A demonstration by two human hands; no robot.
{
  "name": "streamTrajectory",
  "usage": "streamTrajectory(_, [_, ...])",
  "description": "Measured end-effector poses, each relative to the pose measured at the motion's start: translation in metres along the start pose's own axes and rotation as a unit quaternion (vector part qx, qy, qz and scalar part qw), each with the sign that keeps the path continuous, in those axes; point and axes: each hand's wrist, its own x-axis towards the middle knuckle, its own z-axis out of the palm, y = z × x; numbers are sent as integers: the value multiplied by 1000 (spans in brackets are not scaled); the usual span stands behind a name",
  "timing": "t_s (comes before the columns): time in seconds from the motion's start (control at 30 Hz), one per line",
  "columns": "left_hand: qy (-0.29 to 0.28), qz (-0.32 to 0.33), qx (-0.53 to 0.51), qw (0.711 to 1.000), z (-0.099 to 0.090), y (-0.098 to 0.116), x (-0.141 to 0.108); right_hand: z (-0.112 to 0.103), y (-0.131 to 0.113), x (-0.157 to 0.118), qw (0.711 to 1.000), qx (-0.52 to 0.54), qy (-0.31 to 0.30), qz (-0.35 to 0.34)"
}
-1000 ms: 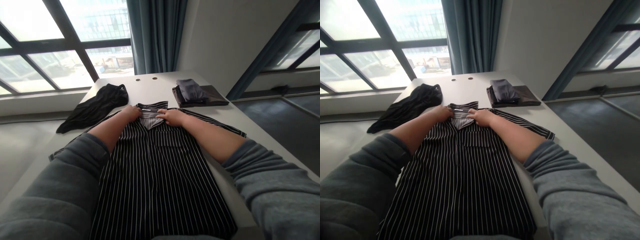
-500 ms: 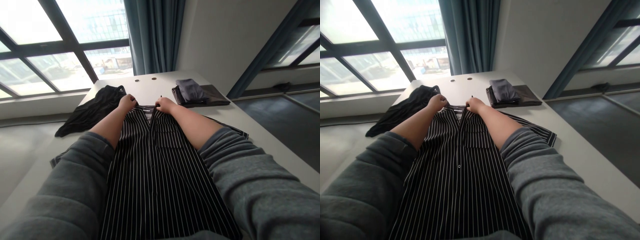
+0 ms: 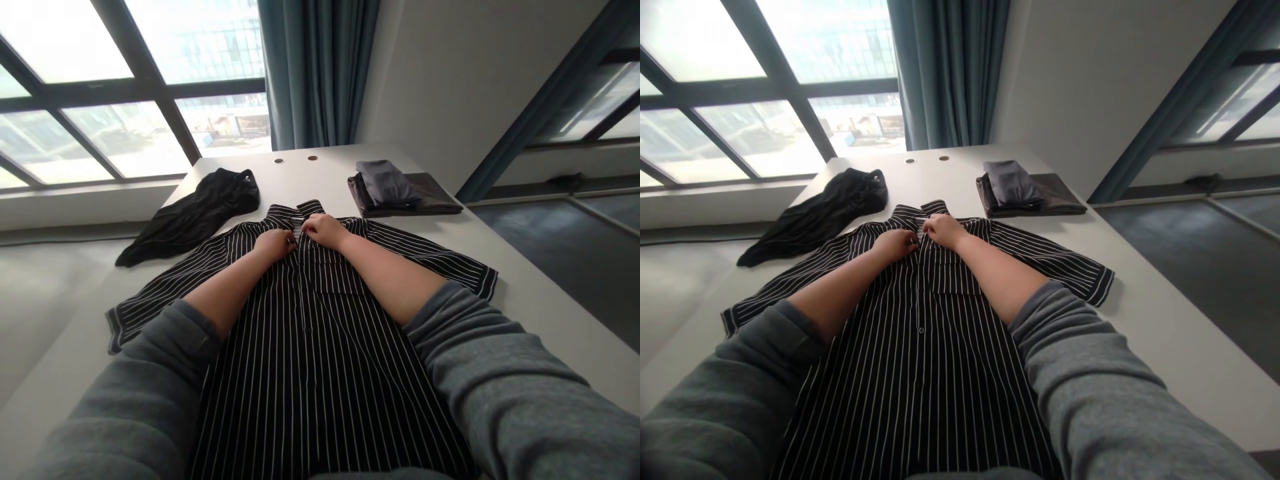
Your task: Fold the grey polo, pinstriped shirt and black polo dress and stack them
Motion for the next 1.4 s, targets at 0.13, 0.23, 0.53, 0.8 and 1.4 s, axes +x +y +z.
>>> streamTrajectory(0.13, [-2, -1, -15, 1000, 1, 0, -1, 13, -4, 3, 998, -28, -62, 0])
streamTrajectory(0.23, [-3, 0, -33, 999, 2, -1, -1, 21, -7, 3, 994, -46, -99, -6])
streamTrajectory(0.53, [28, -38, -110, 993, 16, 4, -4, 18, -2, 3, 997, -26, -76, 1])
streamTrajectory(0.8, [38, -114, -166, 979, 16, 13, 8, 28, -13, -8, 992, 93, 41, 75])
streamTrajectory(1.4, [124, -109, -313, 935, 34, 17, -3, 47, -11, -20, 948, 260, 141, 115])
